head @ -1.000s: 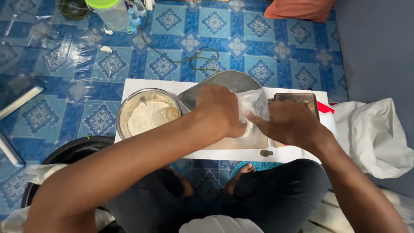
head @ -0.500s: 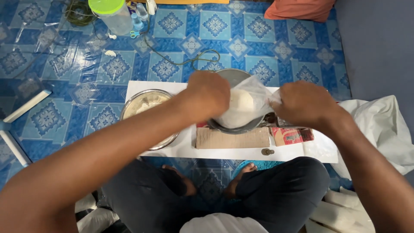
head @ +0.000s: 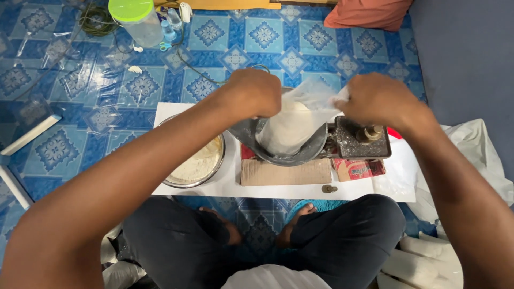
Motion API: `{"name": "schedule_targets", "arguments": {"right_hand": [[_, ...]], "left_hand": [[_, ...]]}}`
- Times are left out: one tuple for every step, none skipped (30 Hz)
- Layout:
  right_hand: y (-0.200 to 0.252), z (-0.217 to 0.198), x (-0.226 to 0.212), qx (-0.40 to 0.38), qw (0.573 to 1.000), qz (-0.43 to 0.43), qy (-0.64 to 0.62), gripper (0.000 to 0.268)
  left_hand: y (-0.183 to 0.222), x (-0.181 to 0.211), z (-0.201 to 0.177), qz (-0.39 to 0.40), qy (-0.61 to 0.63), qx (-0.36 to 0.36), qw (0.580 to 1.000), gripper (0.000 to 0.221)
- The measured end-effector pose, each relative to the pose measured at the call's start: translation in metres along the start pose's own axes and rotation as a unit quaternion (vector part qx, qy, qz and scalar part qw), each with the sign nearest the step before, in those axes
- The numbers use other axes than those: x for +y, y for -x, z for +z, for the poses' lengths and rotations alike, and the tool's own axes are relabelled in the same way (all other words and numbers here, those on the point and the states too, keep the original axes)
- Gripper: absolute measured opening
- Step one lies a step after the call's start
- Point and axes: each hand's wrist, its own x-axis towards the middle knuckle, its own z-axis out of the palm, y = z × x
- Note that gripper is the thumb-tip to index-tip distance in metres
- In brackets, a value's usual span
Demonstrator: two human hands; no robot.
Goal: Filling plastic bags with white powder from a bowl, weighing them on a scale, and placing them in a basin.
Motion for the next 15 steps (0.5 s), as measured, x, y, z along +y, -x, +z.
{"name": "schedule_targets", "arguments": {"right_hand": [[-0.007, 0.002, 0.007, 0.013, 1.000, 0.004, 0.015, 0.045], [-0.014, 0.005, 0.015, 0.027, 0.999, 0.008, 0.031, 0.045], [-0.010, 0.003, 0.010, 0.029, 0.999, 0.008, 0.031, 0.045], [-0.007, 0.002, 0.005, 0.016, 1.000, 0.002, 0.012, 0.045], [-0.004, 0.000, -0.001, 0.001, 1.000, -0.006, -0.006, 0.044], [-0.009, 0.000, 0.005, 0.001, 1.000, -0.008, -0.005, 0.044], [-0.013, 0.002, 0.012, 0.017, 1.000, 0.000, 0.005, 0.045], [-0.018, 0.005, 0.018, 0.033, 0.999, 0.008, 0.015, 0.045], [-0.013, 0.000, 0.011, 0.032, 0.999, 0.009, 0.016, 0.045], [-0.009, -0.005, 0.004, 0.015, 1.000, 0.003, 0.008, 0.046], [-0.004, -0.009, -0.004, -0.002, 1.000, -0.005, 0.002, 0.047], [-0.010, -0.006, 0.001, -0.003, 1.000, -0.006, 0.003, 0.047], [-0.016, -0.003, 0.006, 0.004, 1.000, 0.023, 0.011, 0.048], [-0.021, 0.001, 0.012, 0.010, 0.998, 0.052, 0.018, 0.060], [-0.023, 0.002, 0.014, 0.009, 0.998, 0.054, 0.018, 0.060]], "left_hand": [[0.004, 0.003, -0.003, -0.007, 0.016, -0.023, 1.000, 0.026], [0.007, 0.006, -0.006, -0.015, 0.032, -0.045, 0.998, 0.026], [-0.003, -0.001, 0.000, -0.015, 0.031, -0.043, 0.998, 0.026], [-0.014, -0.008, 0.006, -0.026, 0.035, -0.023, 0.999, 0.025], [-0.023, -0.015, 0.012, -0.038, 0.041, -0.004, 0.998, 0.024], [-0.013, -0.010, 0.003, -0.039, 0.042, -0.003, 0.998, 0.024], [-0.003, -0.004, -0.006, -0.034, 0.039, -0.023, 0.998, 0.023], [0.007, 0.002, -0.015, -0.028, 0.036, -0.044, 0.998, 0.023], [0.004, -0.001, -0.012, -0.027, 0.037, -0.044, 0.998, 0.023], [0.000, -0.004, -0.008, -0.031, 0.020, -0.032, 0.999, 0.025], [-0.002, -0.007, -0.005, -0.037, 0.003, -0.021, 0.999, 0.031], [0.008, -0.005, -0.019, -0.039, 0.005, -0.022, 0.999, 0.031], [0.018, -0.003, -0.033, -0.042, 0.027, -0.072, 0.996, 0.025], [0.028, 0.000, -0.047, -0.046, 0.050, -0.122, 0.990, 0.025], [0.028, 0.003, -0.049, -0.044, 0.050, -0.123, 0.990, 0.025]]}}
